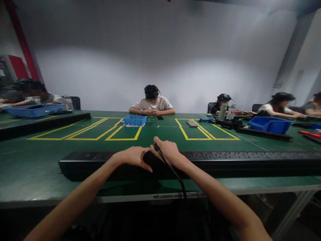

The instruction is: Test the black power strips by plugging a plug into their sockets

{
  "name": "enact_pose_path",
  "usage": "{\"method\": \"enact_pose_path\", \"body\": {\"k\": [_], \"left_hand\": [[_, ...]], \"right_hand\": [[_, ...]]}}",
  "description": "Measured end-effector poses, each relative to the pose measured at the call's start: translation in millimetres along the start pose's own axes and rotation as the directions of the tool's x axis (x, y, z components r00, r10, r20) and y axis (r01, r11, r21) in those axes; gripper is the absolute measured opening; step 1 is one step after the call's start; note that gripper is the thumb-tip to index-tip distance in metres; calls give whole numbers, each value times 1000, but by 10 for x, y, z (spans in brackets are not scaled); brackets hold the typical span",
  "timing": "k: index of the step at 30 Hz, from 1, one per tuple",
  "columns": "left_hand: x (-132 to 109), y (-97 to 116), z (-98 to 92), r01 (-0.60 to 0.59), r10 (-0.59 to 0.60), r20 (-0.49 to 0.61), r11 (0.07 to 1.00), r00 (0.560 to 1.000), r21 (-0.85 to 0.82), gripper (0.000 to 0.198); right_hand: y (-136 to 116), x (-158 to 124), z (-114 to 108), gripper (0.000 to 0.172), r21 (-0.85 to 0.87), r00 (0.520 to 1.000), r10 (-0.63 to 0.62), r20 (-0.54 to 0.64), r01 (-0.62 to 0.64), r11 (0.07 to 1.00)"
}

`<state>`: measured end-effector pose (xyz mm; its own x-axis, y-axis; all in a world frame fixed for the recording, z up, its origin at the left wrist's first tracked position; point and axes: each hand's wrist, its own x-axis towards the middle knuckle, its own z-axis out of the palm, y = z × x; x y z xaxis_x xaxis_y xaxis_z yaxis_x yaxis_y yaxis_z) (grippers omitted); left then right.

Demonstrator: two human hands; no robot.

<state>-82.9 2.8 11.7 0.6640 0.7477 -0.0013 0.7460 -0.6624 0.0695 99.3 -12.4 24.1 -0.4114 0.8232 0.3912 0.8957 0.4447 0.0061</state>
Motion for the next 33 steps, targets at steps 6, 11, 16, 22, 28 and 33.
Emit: {"method": "enact_pose_path", "body": {"k": [6,11,16,22,28,33], "left_hand": [[33,-17,46,10,-10,-18,1000,1000,7,52],[17,-12,39,-37,36,-11,999,999,-28,43],[10,5,28,-86,86,-5,996,996,-40,39],[41,-11,41,-56,56,-34,998,998,10,43],[18,31,10,-40,43,-51,998,998,46,41],[46,40,6,-30,32,-25,995,999,96,45]], "right_hand": [[39,213,-65,28,-96,991,0,131,13,995],[-148,-97,-62,31,-175,994,-26,108,45,984],[-223,-184,-47,31,-185,992,-49,120,71,980],[-31,11,14,26,-137,994,-8,106,22,990],[-82,-210,87,32,-120,1000,-7,2,7,993],[-3,-254,52,29,-110,1000,-16,9,17,994]]}}
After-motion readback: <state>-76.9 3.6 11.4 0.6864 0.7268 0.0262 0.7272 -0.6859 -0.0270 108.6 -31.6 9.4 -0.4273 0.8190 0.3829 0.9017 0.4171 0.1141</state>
